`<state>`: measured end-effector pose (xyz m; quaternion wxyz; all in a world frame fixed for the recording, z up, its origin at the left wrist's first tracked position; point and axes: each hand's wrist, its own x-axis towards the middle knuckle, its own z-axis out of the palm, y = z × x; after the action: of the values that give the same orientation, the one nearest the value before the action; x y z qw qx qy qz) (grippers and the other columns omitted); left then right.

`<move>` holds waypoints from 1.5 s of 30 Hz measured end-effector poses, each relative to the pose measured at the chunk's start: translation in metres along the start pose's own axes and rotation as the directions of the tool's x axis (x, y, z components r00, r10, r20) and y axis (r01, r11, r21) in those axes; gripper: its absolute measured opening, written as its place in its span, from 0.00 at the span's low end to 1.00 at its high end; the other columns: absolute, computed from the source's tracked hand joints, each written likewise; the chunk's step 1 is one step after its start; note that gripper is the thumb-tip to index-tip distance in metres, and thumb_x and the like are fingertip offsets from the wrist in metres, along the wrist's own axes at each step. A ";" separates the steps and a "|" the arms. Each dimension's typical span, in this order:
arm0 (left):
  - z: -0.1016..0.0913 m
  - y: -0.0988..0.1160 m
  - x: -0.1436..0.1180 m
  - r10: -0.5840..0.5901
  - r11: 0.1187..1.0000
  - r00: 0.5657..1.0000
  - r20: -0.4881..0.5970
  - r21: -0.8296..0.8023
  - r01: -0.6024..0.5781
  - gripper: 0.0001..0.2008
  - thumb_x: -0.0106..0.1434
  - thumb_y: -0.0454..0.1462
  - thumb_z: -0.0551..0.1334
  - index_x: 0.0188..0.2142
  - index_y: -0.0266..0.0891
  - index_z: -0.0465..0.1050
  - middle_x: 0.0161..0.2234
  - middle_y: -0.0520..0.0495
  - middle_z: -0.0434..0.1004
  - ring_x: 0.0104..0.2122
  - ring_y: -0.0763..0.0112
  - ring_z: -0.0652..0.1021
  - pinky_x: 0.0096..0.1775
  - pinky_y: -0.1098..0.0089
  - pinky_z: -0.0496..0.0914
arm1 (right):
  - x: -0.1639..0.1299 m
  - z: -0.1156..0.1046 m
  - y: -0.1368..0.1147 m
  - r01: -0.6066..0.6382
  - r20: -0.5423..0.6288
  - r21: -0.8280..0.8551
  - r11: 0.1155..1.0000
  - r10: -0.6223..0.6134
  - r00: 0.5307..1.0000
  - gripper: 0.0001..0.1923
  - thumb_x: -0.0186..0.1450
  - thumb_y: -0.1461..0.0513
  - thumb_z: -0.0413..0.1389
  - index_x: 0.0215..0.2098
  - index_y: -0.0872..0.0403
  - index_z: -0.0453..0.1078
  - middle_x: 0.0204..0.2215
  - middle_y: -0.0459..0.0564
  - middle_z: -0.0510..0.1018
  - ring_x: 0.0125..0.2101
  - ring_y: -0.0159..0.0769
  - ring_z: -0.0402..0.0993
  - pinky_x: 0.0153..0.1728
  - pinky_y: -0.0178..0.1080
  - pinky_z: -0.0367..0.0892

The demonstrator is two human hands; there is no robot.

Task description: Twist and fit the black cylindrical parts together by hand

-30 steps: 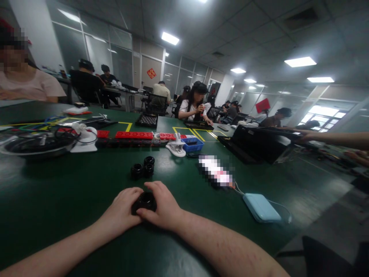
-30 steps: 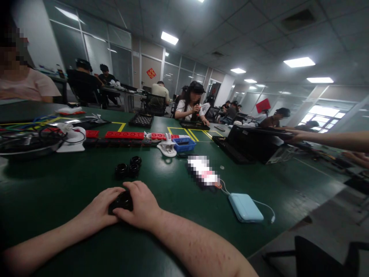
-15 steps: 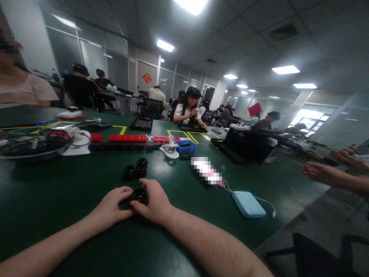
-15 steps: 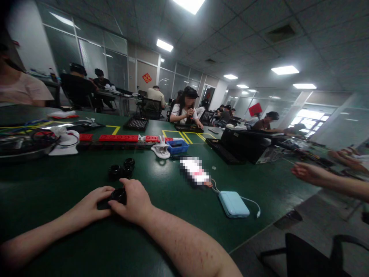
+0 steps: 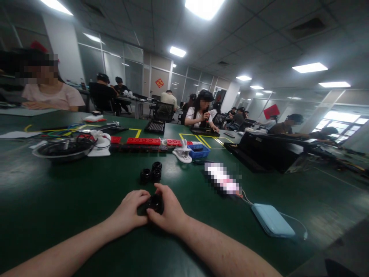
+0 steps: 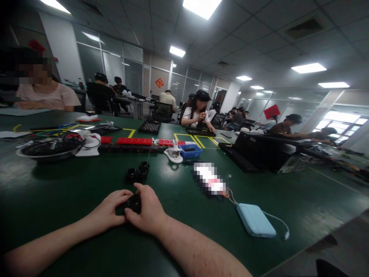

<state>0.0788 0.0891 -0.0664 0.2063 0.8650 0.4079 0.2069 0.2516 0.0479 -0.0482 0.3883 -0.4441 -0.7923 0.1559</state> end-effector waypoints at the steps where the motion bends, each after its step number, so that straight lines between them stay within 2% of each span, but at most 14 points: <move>1: 0.000 0.001 0.000 0.004 1.000 1.000 0.002 -0.003 -0.004 0.18 0.48 0.38 0.61 0.41 0.42 0.70 0.45 0.47 0.67 0.46 0.57 0.66 0.48 0.61 0.61 | -0.001 0.000 0.000 0.029 0.009 0.025 0.999 -0.029 1.000 0.33 0.53 0.65 0.55 0.55 0.54 0.50 0.43 0.53 0.66 0.43 0.38 0.65 0.46 0.42 0.63; 5: 0.000 0.002 0.001 0.007 1.000 1.000 0.011 0.010 -0.007 0.19 0.48 0.39 0.62 0.41 0.40 0.69 0.44 0.46 0.67 0.46 0.57 0.66 0.48 0.61 0.61 | -0.003 -0.003 0.000 0.104 0.041 0.031 0.994 -0.106 0.994 0.35 0.52 0.65 0.55 0.56 0.54 0.48 0.49 0.55 0.63 0.49 0.41 0.62 0.50 0.45 0.60; 10: -0.001 0.003 0.001 0.019 0.999 1.000 0.023 0.031 -0.020 0.18 0.49 0.43 0.62 0.40 0.41 0.69 0.44 0.45 0.67 0.45 0.56 0.66 0.47 0.60 0.61 | -0.002 -0.004 -0.001 0.059 0.014 -0.063 0.996 -0.058 0.998 0.36 0.50 0.57 0.60 0.54 0.56 0.53 0.46 0.56 0.65 0.47 0.44 0.61 0.48 0.47 0.61; 13: -0.002 0.005 0.001 0.025 0.999 0.999 0.020 0.031 -0.026 0.17 0.49 0.41 0.62 0.39 0.40 0.69 0.43 0.46 0.67 0.44 0.57 0.66 0.47 0.61 0.61 | -0.001 -0.003 0.000 0.047 0.011 -0.059 0.997 -0.046 0.999 0.32 0.52 0.60 0.59 0.53 0.56 0.54 0.44 0.55 0.66 0.45 0.42 0.62 0.47 0.45 0.62; 18: 0.000 0.007 -0.001 0.022 0.999 0.999 -0.026 0.042 -0.021 0.17 0.48 0.37 0.61 0.39 0.39 0.70 0.43 0.46 0.67 0.44 0.58 0.66 0.48 0.60 0.60 | -0.002 -0.003 0.000 0.138 0.049 0.001 0.990 -0.138 0.989 0.32 0.52 0.67 0.54 0.54 0.55 0.51 0.47 0.55 0.64 0.48 0.39 0.61 0.49 0.43 0.60; 23: 0.000 0.006 0.000 0.045 0.999 0.999 -0.024 0.023 -0.044 0.19 0.48 0.40 0.63 0.40 0.36 0.70 0.43 0.43 0.67 0.45 0.57 0.66 0.48 0.61 0.60 | -0.003 -0.002 0.000 0.111 0.030 -0.073 0.991 -0.109 0.994 0.34 0.52 0.62 0.56 0.55 0.55 0.51 0.51 0.56 0.62 0.52 0.43 0.58 0.52 0.47 0.56; 29: -0.001 0.010 -0.004 0.051 0.997 0.996 -0.079 0.055 -0.047 0.18 0.47 0.40 0.65 0.39 0.41 0.71 0.42 0.47 0.68 0.43 0.58 0.67 0.47 0.63 0.61 | -0.002 0.004 0.008 0.112 0.001 -0.131 0.985 -0.112 0.994 0.30 0.56 0.60 0.54 0.55 0.56 0.51 0.50 0.58 0.63 0.51 0.45 0.60 0.50 0.49 0.59; 32: 0.002 0.008 -0.004 0.055 0.995 0.993 -0.106 0.088 -0.046 0.19 0.47 0.45 0.65 0.39 0.42 0.72 0.42 0.48 0.68 0.43 0.58 0.67 0.47 0.63 0.61 | 0.001 0.005 0.013 0.140 -0.073 -0.245 0.960 -0.162 0.984 0.28 0.57 0.57 0.53 0.54 0.57 0.53 0.48 0.60 0.65 0.48 0.49 0.62 0.47 0.53 0.60; 34: 0.003 0.005 -0.004 0.064 0.994 0.991 -0.116 0.097 -0.053 0.23 0.47 0.51 0.65 0.40 0.43 0.72 0.42 0.48 0.67 0.43 0.58 0.67 0.46 0.63 0.61 | 0.004 0.005 0.016 0.094 -0.162 -0.339 0.936 -0.156 0.974 0.28 0.57 0.54 0.53 0.51 0.58 0.56 0.45 0.61 0.67 0.46 0.52 0.63 0.45 0.56 0.60; 36: 0.004 0.003 -0.003 0.065 0.993 0.991 -0.114 0.107 -0.053 0.24 0.47 0.53 0.64 0.40 0.43 0.72 0.43 0.48 0.67 0.43 0.58 0.67 0.47 0.63 0.61 | 0.007 0.006 0.018 0.041 -0.199 -0.373 0.927 -0.123 0.972 0.29 0.55 0.51 0.54 0.50 0.59 0.58 0.44 0.62 0.68 0.45 0.54 0.63 0.44 0.56 0.60; 38: 0.003 0.003 -0.004 0.061 0.992 0.993 -0.099 0.117 -0.049 0.24 0.48 0.53 0.63 0.41 0.43 0.71 0.43 0.48 0.67 0.44 0.58 0.67 0.47 0.62 0.61 | 0.007 0.006 0.018 0.000 -0.143 -0.316 0.949 -0.048 0.989 0.29 0.55 0.52 0.54 0.50 0.58 0.57 0.41 0.59 0.70 0.43 0.50 0.67 0.42 0.52 0.63; 41: 0.001 0.005 -0.005 0.066 0.991 0.995 -0.074 0.125 -0.057 0.24 0.49 0.52 0.62 0.42 0.44 0.71 0.44 0.48 0.67 0.44 0.58 0.66 0.47 0.62 0.60 | 0.005 0.007 0.017 -0.050 0.004 -0.173 0.984 0.052 0.999 0.26 0.59 0.55 0.50 0.53 0.55 0.53 0.39 0.54 0.72 0.40 0.43 0.71 0.41 0.46 0.66; 45: -0.001 0.006 -0.005 0.072 0.988 0.995 -0.066 0.141 -0.062 0.24 0.50 0.54 0.61 0.42 0.43 0.71 0.44 0.47 0.67 0.45 0.58 0.66 0.47 0.61 0.60 | 0.000 0.005 0.015 0.021 0.079 -0.120 0.993 -0.012 0.997 0.27 0.62 0.58 0.45 0.57 0.54 0.45 0.47 0.56 0.69 0.48 0.42 0.67 0.47 0.47 0.63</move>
<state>0.0788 0.0821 -0.0636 0.1241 0.8826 0.3991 0.2155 0.2561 0.0567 -0.0600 0.3307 -0.4539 -0.8184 0.1215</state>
